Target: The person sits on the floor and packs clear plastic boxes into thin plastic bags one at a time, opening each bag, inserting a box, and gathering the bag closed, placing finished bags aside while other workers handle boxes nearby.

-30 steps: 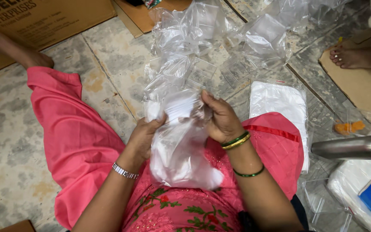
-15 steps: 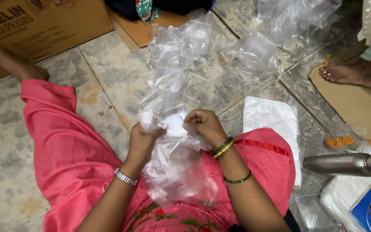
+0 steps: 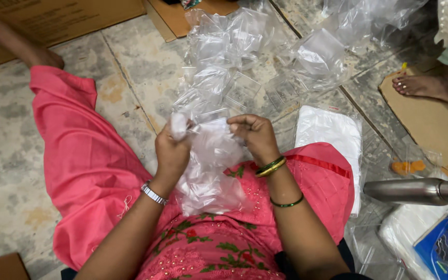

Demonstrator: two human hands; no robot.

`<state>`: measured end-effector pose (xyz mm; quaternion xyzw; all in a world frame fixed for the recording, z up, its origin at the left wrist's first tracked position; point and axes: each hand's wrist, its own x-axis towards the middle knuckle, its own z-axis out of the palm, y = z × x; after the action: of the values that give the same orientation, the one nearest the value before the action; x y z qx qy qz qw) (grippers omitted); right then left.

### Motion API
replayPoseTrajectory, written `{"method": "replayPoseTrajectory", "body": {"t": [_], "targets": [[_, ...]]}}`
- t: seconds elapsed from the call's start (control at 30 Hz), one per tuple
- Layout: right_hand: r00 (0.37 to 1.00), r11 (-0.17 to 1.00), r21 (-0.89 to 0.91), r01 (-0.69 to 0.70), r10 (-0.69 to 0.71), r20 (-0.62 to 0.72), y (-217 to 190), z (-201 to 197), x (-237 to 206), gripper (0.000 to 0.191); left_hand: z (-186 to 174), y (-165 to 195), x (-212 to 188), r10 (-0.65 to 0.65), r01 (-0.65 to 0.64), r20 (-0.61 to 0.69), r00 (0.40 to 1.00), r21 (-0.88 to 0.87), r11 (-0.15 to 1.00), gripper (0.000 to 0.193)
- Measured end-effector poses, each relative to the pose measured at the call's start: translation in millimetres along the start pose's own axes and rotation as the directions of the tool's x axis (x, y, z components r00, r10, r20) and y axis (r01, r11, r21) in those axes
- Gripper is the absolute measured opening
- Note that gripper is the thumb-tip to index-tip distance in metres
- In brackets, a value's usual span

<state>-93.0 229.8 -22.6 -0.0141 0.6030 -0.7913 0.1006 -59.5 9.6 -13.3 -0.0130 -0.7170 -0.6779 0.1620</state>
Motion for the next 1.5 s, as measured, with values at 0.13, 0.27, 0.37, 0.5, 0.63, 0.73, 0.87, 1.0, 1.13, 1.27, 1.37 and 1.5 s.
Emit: {"method": "replayPoseTrajectory", "body": {"t": [0.13,0.27,0.37,0.5,0.63,0.73,0.87,1.0,1.13,1.27,1.37,1.5], "targets": [[0.992,0.994,-0.001,0.109,-0.109,0.071,-6,2,-6,0.019,-5,-4,2,-0.14,0.135,-0.046,0.989,-0.1,0.986,0.019],[0.934,0.943,-0.145,0.3,-0.259,0.245,-20,29,-31,0.011,-15,-1,12,-0.121,0.118,-0.132,0.984,-0.026,0.993,0.017],[0.931,0.919,-0.314,0.24,-0.127,0.341,-33,49,-44,0.013,-29,8,19,-0.079,0.101,-0.225,0.971,0.089,0.991,0.016],[0.923,0.885,-0.275,0.374,-0.327,0.203,-35,57,-38,0.035,-30,25,10,0.238,-0.218,-0.044,0.97,0.269,0.938,0.022],[0.9,0.846,-0.314,0.432,-0.383,0.208,-21,46,-22,0.061,-5,38,-9,0.243,-0.289,0.187,0.952,0.28,0.916,0.023],[0.977,0.99,-0.115,0.084,-0.059,0.205,-15,32,-18,0.042,1,43,-9,0.134,-0.168,0.161,0.978,0.222,0.96,0.022],[0.978,0.979,-0.151,0.14,-0.112,0.178,-22,18,-20,0.048,-5,45,-2,0.004,-0.015,0.138,0.99,0.085,0.996,0.011],[0.961,0.966,-0.177,0.187,-0.143,0.236,-25,17,-21,0.049,-6,39,-5,0.147,-0.173,0.282,0.948,0.067,0.983,0.017],[0.97,0.928,-0.308,0.212,-0.162,0.18,-14,22,-18,0.013,-1,31,-8,0.004,-0.009,0.216,0.976,0.025,1.0,0.013],[0.945,0.901,-0.314,0.299,-0.234,0.228,-8,24,-17,0.017,-2,27,-6,-0.083,0.096,0.231,0.969,-0.042,0.995,0.012],[0.904,0.839,-0.356,0.412,-0.329,0.272,-16,23,-19,0.019,-6,23,-8,-0.17,0.272,0.381,0.909,-0.233,0.934,0.017],[0.975,0.969,0.237,0.075,-0.121,0.188,-33,16,-20,0.021,-5,13,-10,-0.308,0.409,0.514,0.801,-0.093,0.908,0.028]]}}
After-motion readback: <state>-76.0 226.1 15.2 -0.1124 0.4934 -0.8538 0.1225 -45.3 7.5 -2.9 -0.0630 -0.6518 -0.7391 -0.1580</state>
